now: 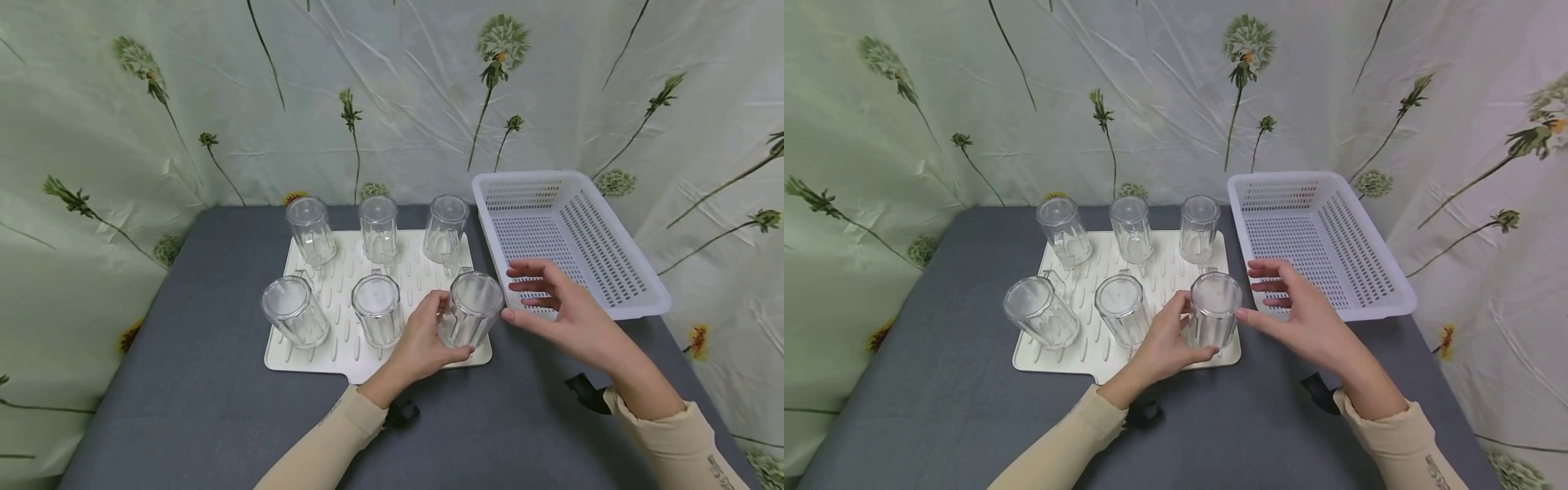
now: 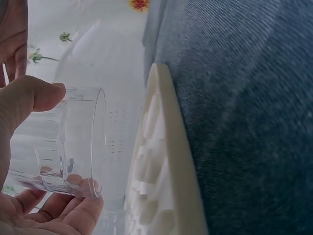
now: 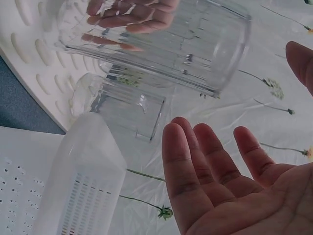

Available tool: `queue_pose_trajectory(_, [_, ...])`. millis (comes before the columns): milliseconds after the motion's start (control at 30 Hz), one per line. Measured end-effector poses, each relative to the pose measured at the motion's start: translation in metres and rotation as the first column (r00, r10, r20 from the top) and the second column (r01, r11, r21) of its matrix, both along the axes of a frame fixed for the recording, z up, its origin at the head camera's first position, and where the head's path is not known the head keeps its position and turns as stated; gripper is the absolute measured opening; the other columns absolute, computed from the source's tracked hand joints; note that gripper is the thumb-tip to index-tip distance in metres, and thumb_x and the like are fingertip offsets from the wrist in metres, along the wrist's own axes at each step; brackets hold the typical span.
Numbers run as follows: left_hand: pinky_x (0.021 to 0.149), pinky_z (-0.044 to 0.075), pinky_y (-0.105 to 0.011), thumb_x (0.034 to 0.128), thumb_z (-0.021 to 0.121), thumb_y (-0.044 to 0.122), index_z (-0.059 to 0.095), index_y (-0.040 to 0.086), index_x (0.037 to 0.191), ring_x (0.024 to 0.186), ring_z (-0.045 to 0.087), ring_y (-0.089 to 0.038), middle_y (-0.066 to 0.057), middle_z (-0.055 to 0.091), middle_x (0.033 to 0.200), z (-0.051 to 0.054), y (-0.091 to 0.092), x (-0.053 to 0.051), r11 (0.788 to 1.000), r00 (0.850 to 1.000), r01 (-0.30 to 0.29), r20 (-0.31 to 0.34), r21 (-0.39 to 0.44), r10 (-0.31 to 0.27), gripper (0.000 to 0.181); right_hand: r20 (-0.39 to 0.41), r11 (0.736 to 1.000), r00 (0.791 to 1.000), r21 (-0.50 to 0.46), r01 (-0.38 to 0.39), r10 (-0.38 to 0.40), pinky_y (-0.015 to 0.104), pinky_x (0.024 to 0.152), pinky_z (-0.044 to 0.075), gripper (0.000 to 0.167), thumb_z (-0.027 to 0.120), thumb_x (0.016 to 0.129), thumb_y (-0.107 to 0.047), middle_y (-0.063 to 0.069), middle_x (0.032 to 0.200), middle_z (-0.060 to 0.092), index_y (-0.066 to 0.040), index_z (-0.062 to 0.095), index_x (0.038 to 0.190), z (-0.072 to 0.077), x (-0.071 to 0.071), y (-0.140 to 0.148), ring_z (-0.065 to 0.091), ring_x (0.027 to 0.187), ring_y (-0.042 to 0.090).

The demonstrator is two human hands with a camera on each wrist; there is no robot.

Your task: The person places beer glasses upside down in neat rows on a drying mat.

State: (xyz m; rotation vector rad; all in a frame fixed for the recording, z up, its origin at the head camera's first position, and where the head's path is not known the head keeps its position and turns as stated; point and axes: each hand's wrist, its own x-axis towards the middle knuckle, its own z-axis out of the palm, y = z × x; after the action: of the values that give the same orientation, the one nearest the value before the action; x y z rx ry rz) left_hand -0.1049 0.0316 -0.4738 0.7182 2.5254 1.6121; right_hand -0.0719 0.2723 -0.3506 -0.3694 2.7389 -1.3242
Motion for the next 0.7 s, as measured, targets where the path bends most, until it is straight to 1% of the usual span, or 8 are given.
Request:
queue_pose_trajectory(67, [0.102, 0.058, -0.032, 0.0731, 0.097, 0.016, 0.053, 0.007, 0.135, 0.117, 0.065, -0.022, -0.008, 0.065, 0.123, -0.001, 0.000, -0.001, 1.000, 1.000, -0.009, 0.014, 0.001, 0.009, 0.076, -0.007, 1.000, 1.000, -0.002, 0.003, -0.003, 0.007, 0.098, 0.049, 0.069, 0.081, 0.098, -0.021, 0.012, 0.152, 0.056, -0.016, 0.044, 0.156, 0.000, 0.000, 0.001, 0.064, 0.130, 0.026])
queue_pose_trajectory(200, [0.101, 0.058, -0.033, 0.0732, 0.097, 0.016, 0.054, 0.006, 0.134, 0.115, 0.064, -0.022, -0.009, 0.065, 0.122, -0.004, 0.000, -0.002, 1.000, 1.000, -0.020, 0.016, -0.004, 0.020, 0.076, -0.020, 1.000, 1.000, -0.010, 0.018, -0.019, 0.007, 0.097, 0.049, 0.068, 0.081, 0.098, -0.020, 0.012, 0.152, 0.056, -0.017, 0.045, 0.156, 0.001, 0.001, 0.003, 0.063, 0.124, 0.007])
queue_pose_trajectory(267, [0.101, 0.058, -0.033, 0.0733, 0.097, 0.016, 0.054, 0.007, 0.134, 0.114, 0.064, -0.023, -0.009, 0.065, 0.122, -0.005, 0.000, -0.003, 1.000, 1.000, -0.022, 0.015, -0.008, 0.023, 0.075, -0.028, 1.000, 0.999, -0.010, 0.028, -0.028, 0.006, 0.097, 0.049, 0.068, 0.081, 0.098, -0.020, 0.012, 0.151, 0.057, -0.017, 0.046, 0.155, 0.001, 0.002, 0.004, 0.061, 0.121, 0.001])
queue_pose_trajectory(367, [0.100, 0.058, -0.033, 0.0737, 0.097, 0.016, 0.054, 0.007, 0.134, 0.113, 0.064, -0.023, -0.009, 0.065, 0.122, -0.006, 0.000, -0.003, 1.000, 0.999, -0.023, 0.022, -0.013, 0.024, 0.075, -0.036, 0.999, 0.999, -0.019, 0.039, -0.040, 0.005, 0.096, 0.049, 0.067, 0.081, 0.097, -0.017, 0.011, 0.150, 0.057, -0.017, 0.047, 0.154, 0.000, 0.003, 0.007, 0.061, 0.120, 0.000])
queue_pose_trajectory(500, [0.101, 0.058, -0.034, 0.0743, 0.096, 0.015, 0.053, 0.007, 0.134, 0.115, 0.064, -0.024, -0.010, 0.064, 0.123, -0.008, 0.001, -0.004, 0.999, 0.999, -0.026, 0.026, -0.026, 0.027, 0.074, -0.051, 0.999, 0.998, -0.033, 0.035, -0.036, 0.006, 0.096, 0.049, 0.065, 0.080, 0.098, -0.014, 0.011, 0.148, 0.058, -0.018, 0.048, 0.154, -0.001, 0.003, 0.010, 0.062, 0.119, 0.001])
queue_pose_trajectory(700, [0.102, 0.057, -0.036, 0.0745, 0.096, 0.014, 0.052, 0.006, 0.136, 0.117, 0.063, -0.025, -0.011, 0.064, 0.124, -0.010, 0.002, -0.005, 0.997, 0.998, -0.051, 0.031, -0.056, 0.053, 0.076, -0.060, 0.999, 0.998, -0.036, 0.019, -0.021, 0.008, 0.095, 0.051, 0.061, 0.078, 0.100, -0.013, 0.012, 0.146, 0.060, -0.017, 0.049, 0.154, -0.003, 0.005, 0.013, 0.064, 0.118, 0.002])
